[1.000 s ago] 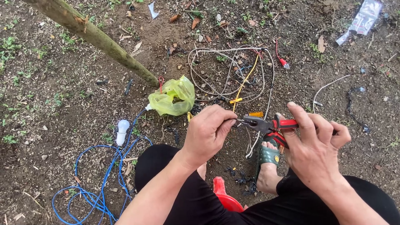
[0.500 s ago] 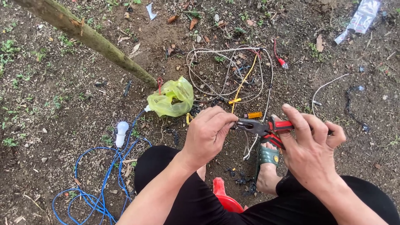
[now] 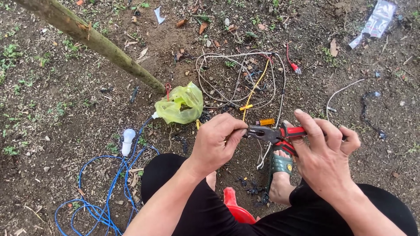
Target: Stripping insulation from electrical wires, twisting the copper strands together to create a splice, and wrapping the connection with electrical tape.
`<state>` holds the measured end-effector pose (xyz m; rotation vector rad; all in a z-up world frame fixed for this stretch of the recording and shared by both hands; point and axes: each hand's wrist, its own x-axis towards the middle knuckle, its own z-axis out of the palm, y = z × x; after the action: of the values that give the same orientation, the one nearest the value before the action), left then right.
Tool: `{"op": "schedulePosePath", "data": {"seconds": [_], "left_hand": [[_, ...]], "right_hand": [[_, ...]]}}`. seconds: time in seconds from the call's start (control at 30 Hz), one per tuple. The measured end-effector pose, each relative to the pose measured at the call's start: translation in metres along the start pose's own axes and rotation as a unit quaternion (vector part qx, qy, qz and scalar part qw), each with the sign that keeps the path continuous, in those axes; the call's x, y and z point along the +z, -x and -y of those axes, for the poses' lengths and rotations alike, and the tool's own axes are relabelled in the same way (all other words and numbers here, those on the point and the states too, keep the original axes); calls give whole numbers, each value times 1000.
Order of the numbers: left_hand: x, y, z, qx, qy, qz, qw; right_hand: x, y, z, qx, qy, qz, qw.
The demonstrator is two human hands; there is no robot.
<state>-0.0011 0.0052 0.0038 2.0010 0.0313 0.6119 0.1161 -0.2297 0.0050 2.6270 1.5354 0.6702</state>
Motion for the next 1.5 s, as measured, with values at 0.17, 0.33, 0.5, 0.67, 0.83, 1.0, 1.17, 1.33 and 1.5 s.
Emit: {"op": "schedulePosePath", "data": {"seconds": [0.17, 0.33, 0.5, 0.67, 0.83, 1.0, 1.17, 1.33, 1.5], "left_hand": [[-2, 0, 2, 9, -9, 18, 1000], [-3, 1, 3, 4, -4, 32, 999], [-7, 0, 1, 19, 20, 57, 998], [-9, 3, 4, 9, 10, 76, 997], [-10, 4, 5, 14, 2, 84, 996], [-13, 3, 4, 16, 6, 107, 994], [-16, 4, 4, 31, 1, 132, 991], [-16, 3, 4, 39, -15, 149, 988], [-16, 3, 7, 40, -24, 164, 985]], "right_hand": [[2, 2, -2, -8, -4, 6, 1000], [2, 2, -6, -21, -9, 16, 1000], [3, 2, -10, -39, -19, 18, 999], [2, 3, -11, -43, -28, 28, 998], [-3, 1, -12, -53, -36, 28, 998], [-10, -5, -9, -60, -68, 26, 996], [-8, 0, -16, -88, -55, 49, 993], [-3, 3, -20, -115, -48, 59, 990], [0, 6, -22, -117, -85, 67, 987]]}}
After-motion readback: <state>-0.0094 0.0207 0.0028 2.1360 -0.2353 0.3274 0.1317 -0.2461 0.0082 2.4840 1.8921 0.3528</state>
